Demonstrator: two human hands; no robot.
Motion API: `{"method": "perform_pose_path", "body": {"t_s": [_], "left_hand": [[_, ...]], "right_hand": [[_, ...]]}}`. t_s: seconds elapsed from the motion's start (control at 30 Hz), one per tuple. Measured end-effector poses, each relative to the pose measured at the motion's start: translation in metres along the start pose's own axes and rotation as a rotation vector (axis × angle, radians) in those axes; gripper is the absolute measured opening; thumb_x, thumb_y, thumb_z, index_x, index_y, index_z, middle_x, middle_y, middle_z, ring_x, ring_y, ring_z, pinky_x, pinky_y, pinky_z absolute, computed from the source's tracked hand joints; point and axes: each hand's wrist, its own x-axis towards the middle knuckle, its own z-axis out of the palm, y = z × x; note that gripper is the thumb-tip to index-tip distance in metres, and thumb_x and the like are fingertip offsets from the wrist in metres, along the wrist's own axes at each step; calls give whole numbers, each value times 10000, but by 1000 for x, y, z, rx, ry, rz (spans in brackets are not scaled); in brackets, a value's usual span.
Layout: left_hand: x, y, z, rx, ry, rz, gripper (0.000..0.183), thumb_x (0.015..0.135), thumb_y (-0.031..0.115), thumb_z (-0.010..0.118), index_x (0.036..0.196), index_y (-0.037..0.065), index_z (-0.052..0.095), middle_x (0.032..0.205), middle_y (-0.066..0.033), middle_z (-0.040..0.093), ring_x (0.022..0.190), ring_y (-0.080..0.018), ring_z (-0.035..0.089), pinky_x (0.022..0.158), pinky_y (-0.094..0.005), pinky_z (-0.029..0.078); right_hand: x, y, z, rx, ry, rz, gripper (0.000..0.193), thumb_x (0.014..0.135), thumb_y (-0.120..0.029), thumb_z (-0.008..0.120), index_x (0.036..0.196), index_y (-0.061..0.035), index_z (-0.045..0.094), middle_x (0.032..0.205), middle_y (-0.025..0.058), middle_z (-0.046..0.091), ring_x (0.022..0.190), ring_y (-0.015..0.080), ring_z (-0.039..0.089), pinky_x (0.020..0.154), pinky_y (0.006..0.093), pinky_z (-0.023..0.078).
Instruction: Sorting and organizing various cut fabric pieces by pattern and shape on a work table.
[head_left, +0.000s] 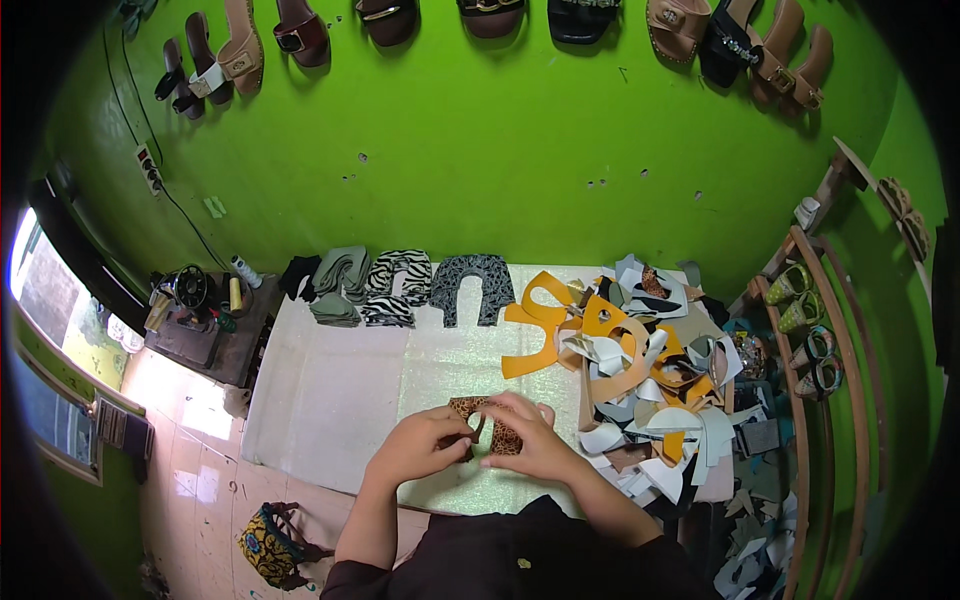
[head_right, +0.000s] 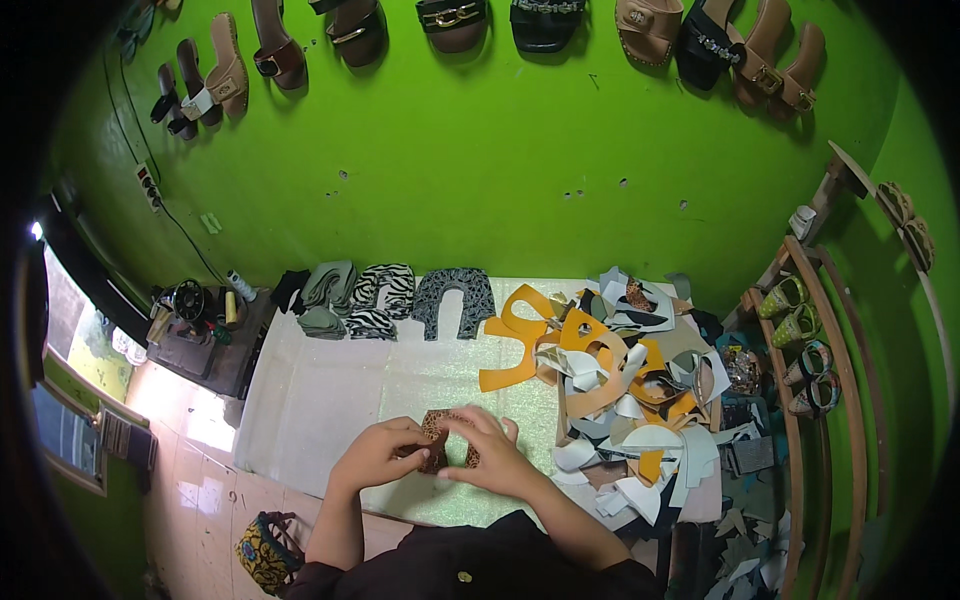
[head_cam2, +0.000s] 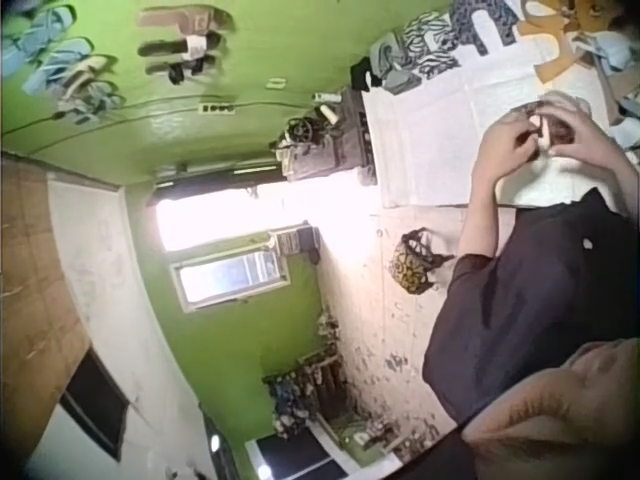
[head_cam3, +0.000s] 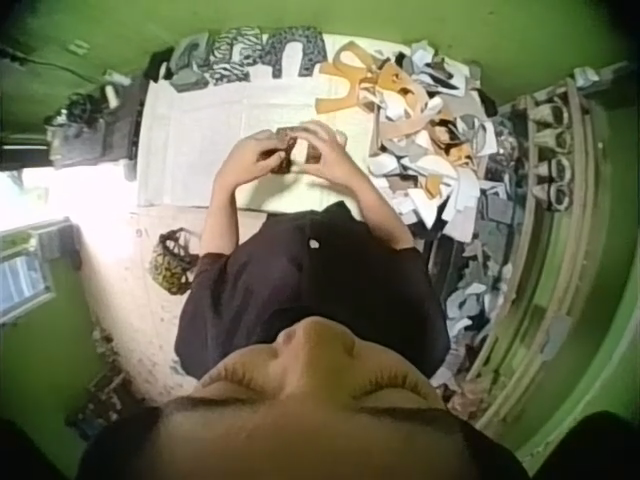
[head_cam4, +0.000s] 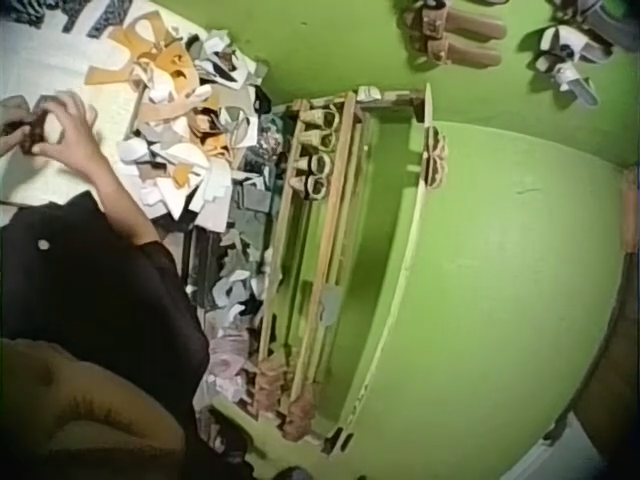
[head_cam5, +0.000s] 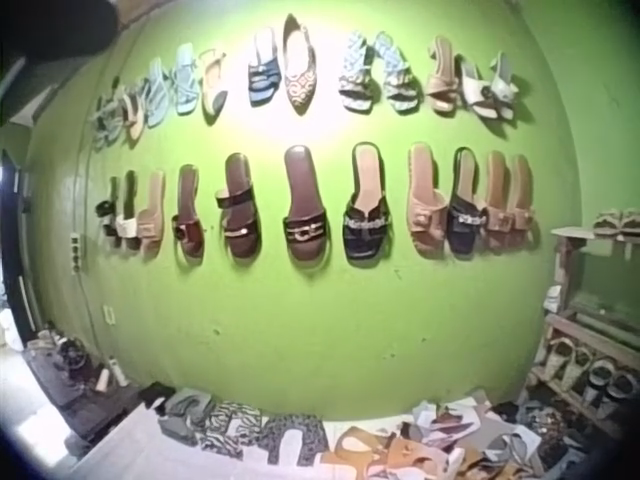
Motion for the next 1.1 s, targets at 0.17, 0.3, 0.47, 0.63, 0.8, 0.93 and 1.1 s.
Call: {"method": "perform_pose_path", "body": {"t_s": [0.17,0.3,0.47,0.63,0.8,0.93,1.1], "left_hand": [[2,-5,-11,-92,-120,-2,163,787,132,624,912,32,655,801,-74,625,728,-164,604,639,-270,483],[1,-63,10,-513,-124,-218,153,844,128,608,942,11,623,801,-36,617,748,-97,566,656,-240,460],[11,-132,63,-538,154,-392,149,858,133,605,938,9,589,851,-48,611,808,-107,532,705,-251,444],[23,-148,92,-276,339,-442,170,831,139,625,956,29,591,774,-100,597,735,-165,553,692,-287,449],[32,-162,101,-74,374,-389,205,798,158,635,968,51,592,838,-137,612,777,-289,586,709,-364,461],[34,-151,107,77,335,-490,278,795,191,641,1034,65,580,964,-159,601,890,-302,580,753,-376,457],[23,-141,121,186,570,-268,503,771,184,634,1199,-9,454,1154,-245,494,1065,-390,477,892,-424,398]], "right_hand": [[9,32,16,248,-229,-98,301,748,-252,726,953,-77,593,1159,64,554,1211,263,424,1015,443,206],[11,45,34,1035,-220,429,203,822,-158,666,929,-17,567,899,59,621,792,139,606,703,269,477],[6,103,88,423,162,425,243,889,-247,572,875,-7,607,704,77,627,622,140,594,591,280,460],[10,116,114,1,232,468,359,920,-358,443,794,-48,574,630,163,596,640,357,586,717,404,394],[14,124,132,-245,238,578,306,918,-337,454,798,-78,565,599,150,592,587,341,574,755,413,327],[14,129,133,-220,213,659,247,903,-319,469,1004,-106,543,800,112,647,716,270,615,763,424,324],[8,110,127,-472,237,470,441,866,-332,515,1249,-129,434,1255,156,460,1109,274,476,823,462,326]]}}
